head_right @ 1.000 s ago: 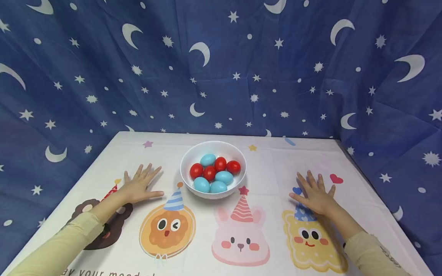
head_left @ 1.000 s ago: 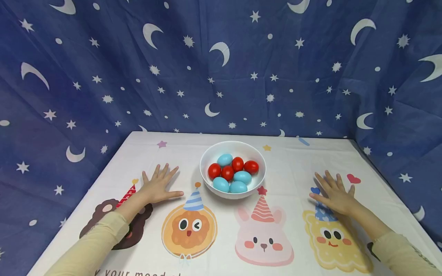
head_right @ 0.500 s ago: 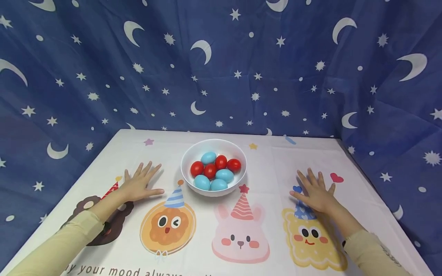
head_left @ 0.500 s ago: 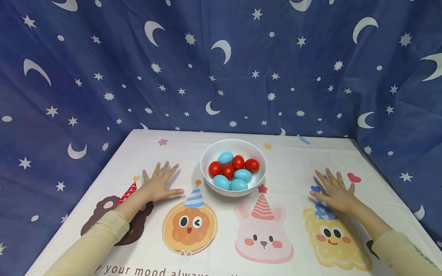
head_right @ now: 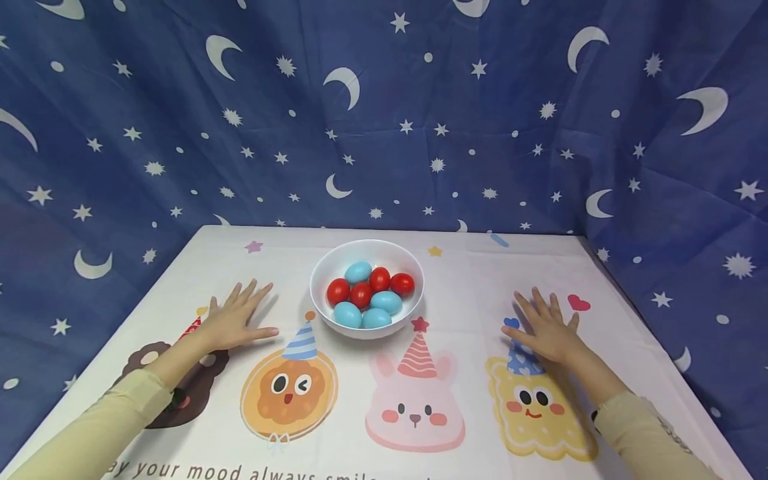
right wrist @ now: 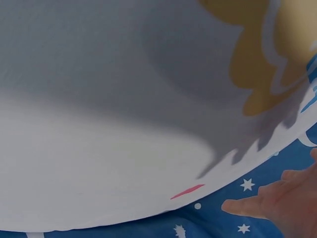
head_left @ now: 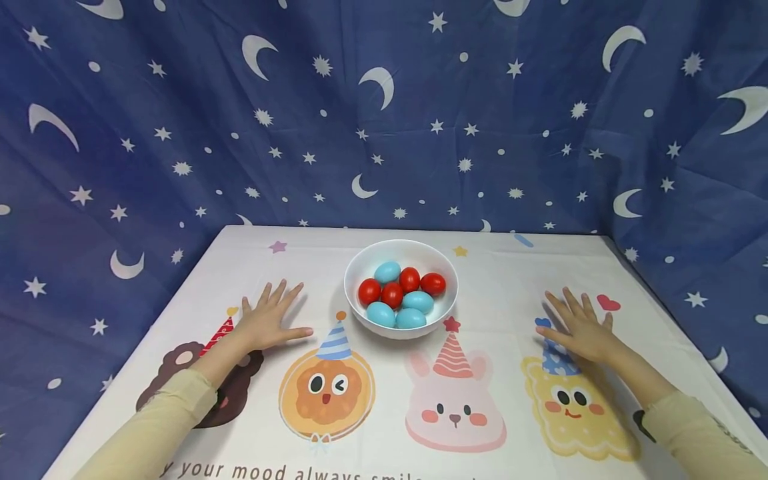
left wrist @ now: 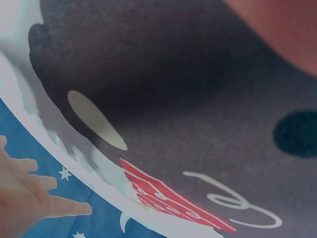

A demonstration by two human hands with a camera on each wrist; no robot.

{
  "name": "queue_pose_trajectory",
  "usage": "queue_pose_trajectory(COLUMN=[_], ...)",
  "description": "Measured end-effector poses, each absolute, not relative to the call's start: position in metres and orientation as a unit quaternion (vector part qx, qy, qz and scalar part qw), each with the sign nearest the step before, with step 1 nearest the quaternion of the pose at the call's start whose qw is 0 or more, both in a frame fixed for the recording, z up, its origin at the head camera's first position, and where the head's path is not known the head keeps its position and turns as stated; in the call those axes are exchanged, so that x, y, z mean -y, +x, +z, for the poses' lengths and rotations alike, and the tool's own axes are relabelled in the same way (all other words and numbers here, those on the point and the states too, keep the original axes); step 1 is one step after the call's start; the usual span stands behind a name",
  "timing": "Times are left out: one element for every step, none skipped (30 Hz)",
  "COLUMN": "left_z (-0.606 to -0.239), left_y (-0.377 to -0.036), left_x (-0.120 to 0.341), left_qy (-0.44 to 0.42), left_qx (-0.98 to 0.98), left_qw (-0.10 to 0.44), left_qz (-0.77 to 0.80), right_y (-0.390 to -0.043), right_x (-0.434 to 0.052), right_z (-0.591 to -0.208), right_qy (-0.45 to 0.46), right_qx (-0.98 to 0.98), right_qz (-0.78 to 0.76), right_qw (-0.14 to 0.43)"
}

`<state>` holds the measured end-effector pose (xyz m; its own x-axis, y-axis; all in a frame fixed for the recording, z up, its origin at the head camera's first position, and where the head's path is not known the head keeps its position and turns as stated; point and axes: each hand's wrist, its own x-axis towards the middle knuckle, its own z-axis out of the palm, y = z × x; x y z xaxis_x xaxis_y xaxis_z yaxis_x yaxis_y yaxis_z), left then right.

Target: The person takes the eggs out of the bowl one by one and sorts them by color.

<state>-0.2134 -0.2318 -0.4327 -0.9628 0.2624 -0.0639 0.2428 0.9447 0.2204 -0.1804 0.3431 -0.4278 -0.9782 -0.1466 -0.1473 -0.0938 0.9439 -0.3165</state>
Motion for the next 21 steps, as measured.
queue_pose_trajectory(left_z=[-0.432, -0.432, -0.431, -0.43, -0.429, -0.428, -0.426, -0.424, -0.422, -0.421, -0.42, -0.419, -0.418, -0.417, -0.416, -0.416, -0.417, -0.417, -0.418, -0.419, -0.42], left_y=[-0.213, -0.213, -0.213, -0.212, -0.212, -0.211, -0.212, -0.213, -0.214, -0.214, -0.215, -0.216, -0.217, -0.217, -0.217, -0.217, -0.216, -0.215, -0.214, -0.212, -0.211], left_x=[0.232, 0.232, 0.233, 0.233, 0.233, 0.234, 0.235, 0.235, 0.236, 0.237, 0.237, 0.238, 0.238, 0.238, 0.239, 0.239, 0.24, 0.24, 0.241, 0.241, 0.241], left_qy=[0.13, 0.133, 0.135, 0.137, 0.139, 0.141, 0.143, 0.143, 0.144, 0.145, 0.145, 0.146, 0.145, 0.146, 0.146, 0.147, 0.15, 0.154, 0.158, 0.163, 0.168], left_qx=[-0.985, -0.984, -0.984, -0.984, -0.984, -0.984, -0.984, -0.984, -0.984, -0.984, -0.984, -0.984, -0.984, -0.984, -0.984, -0.983, -0.983, -0.982, -0.981, -0.98, -0.979], left_qw=[0.044, 0.041, 0.038, 0.036, 0.034, 0.031, 0.028, 0.026, 0.025, 0.023, 0.021, 0.017, 0.013, 0.009, 0.005, 0.0, -0.006, -0.011, -0.014, -0.019, -0.023], left_qz=[0.106, 0.108, 0.108, 0.108, 0.108, 0.107, 0.104, 0.101, 0.101, 0.101, 0.102, 0.103, 0.104, 0.104, 0.106, 0.107, 0.107, 0.109, 0.109, 0.11, 0.114], right_y=[-0.181, -0.18, -0.18, -0.18, -0.179, -0.179, -0.179, -0.179, -0.18, -0.181, -0.181, -0.182, -0.183, -0.184, -0.185, -0.185, -0.186, -0.185, -0.185, -0.184, -0.183], right_x=[-0.343, -0.343, -0.344, -0.344, -0.344, -0.345, -0.345, -0.345, -0.346, -0.346, -0.346, -0.347, -0.346, -0.346, -0.346, -0.346, -0.346, -0.346, -0.346, -0.346, -0.345], right_z=[-0.427, -0.427, -0.426, -0.426, -0.426, -0.425, -0.424, -0.423, -0.423, -0.422, -0.422, -0.422, -0.421, -0.421, -0.421, -0.421, -0.421, -0.422, -0.422, -0.422, -0.422], right_qy=[-0.061, -0.062, -0.062, -0.063, -0.064, -0.066, -0.067, -0.068, -0.069, -0.07, -0.071, -0.073, -0.074, -0.076, -0.08, -0.085, -0.088, -0.091, -0.094, -0.095, -0.096], right_qx=[-0.983, -0.983, -0.984, -0.984, -0.984, -0.985, -0.985, -0.985, -0.986, -0.986, -0.987, -0.987, -0.988, -0.988, -0.988, -0.988, -0.988, -0.988, -0.988, -0.988, -0.988], right_qz=[-0.154, -0.152, -0.151, -0.15, -0.148, -0.146, -0.146, -0.144, -0.142, -0.14, -0.137, -0.134, -0.133, -0.13, -0.128, -0.126, -0.124, -0.123, -0.122, -0.123, -0.123], right_qw=[0.083, 0.081, 0.078, 0.075, 0.073, 0.07, 0.066, 0.063, 0.06, 0.056, 0.052, 0.045, 0.038, 0.031, 0.024, 0.016, 0.01, 0.005, 0.001, -0.002, -0.005])
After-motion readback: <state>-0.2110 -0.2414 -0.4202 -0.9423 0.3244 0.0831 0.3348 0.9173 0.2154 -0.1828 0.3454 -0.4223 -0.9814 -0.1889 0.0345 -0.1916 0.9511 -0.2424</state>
